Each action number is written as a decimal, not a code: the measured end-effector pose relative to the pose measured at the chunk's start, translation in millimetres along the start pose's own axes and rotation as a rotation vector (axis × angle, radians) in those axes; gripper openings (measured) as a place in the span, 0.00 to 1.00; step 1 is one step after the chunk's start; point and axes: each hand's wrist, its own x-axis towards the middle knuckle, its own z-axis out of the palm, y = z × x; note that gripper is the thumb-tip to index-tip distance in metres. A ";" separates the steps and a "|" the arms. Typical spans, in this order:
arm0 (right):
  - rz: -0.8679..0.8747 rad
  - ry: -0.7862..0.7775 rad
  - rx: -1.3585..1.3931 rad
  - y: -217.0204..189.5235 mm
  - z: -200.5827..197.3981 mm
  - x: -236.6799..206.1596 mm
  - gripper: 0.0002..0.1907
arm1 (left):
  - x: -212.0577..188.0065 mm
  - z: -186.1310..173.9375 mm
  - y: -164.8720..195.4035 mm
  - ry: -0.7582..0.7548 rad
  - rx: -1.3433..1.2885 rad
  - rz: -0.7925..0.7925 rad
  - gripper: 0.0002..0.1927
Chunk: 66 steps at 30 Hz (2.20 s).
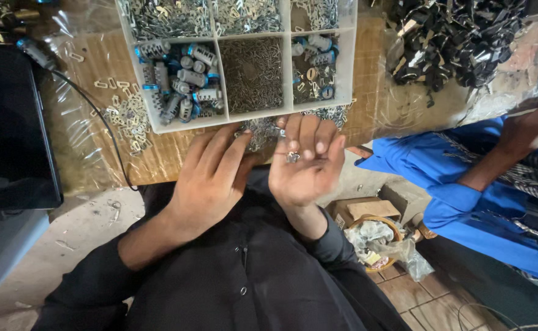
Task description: The person picks small lock pins and springs from a compartment box and inserts them one at a time into a lock cylinder plug held in the other hand, occasionally using a small metal tool, and sets finished plugs among the pile of lock parts on the bench.
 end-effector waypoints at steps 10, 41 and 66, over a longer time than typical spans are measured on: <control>0.013 0.015 0.132 -2.2 11.1 4.3 0.16 | -0.6 -2.2 -1.3 0.026 -0.004 -0.007 0.23; 0.627 -0.444 -0.104 -5.2 57.3 167.3 0.19 | -11.6 0.5 5.3 0.167 0.217 -0.070 0.23; -0.337 -1.212 -1.081 -21.9 95.2 195.5 0.18 | -10.1 -11.7 -0.4 0.123 0.099 -0.039 0.19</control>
